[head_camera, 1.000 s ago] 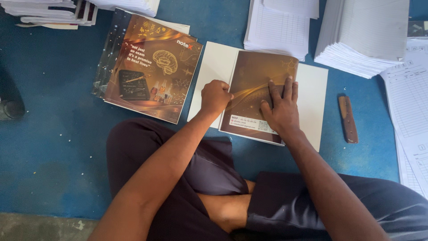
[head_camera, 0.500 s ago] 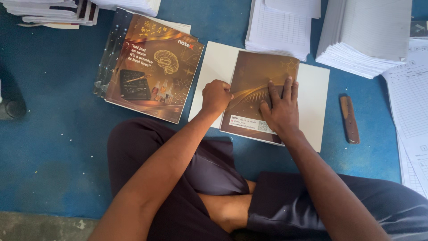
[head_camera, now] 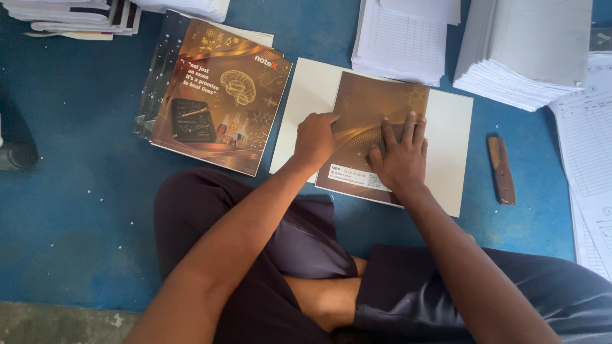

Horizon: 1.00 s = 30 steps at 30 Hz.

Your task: The person sits on the floor and inserts printed covers into white book covers. They align the cover, press it into place, and use a wooden tool to smooth the edges and crease the spine. The person repeats this process for multiple books, stacking the finished items to the left.

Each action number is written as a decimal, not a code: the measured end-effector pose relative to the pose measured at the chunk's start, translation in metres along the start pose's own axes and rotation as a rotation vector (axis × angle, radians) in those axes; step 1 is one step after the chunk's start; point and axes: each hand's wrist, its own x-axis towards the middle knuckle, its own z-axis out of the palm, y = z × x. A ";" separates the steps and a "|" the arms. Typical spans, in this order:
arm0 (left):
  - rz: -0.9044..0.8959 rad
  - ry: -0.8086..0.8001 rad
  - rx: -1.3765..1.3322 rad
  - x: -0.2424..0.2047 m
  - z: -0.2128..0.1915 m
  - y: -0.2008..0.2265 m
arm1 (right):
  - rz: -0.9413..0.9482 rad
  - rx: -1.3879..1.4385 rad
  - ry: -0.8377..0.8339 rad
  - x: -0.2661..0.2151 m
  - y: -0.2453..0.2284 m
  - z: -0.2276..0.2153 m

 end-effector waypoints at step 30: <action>-0.090 -0.467 0.319 0.019 -0.015 0.045 | 0.022 0.045 -0.083 0.000 -0.002 0.003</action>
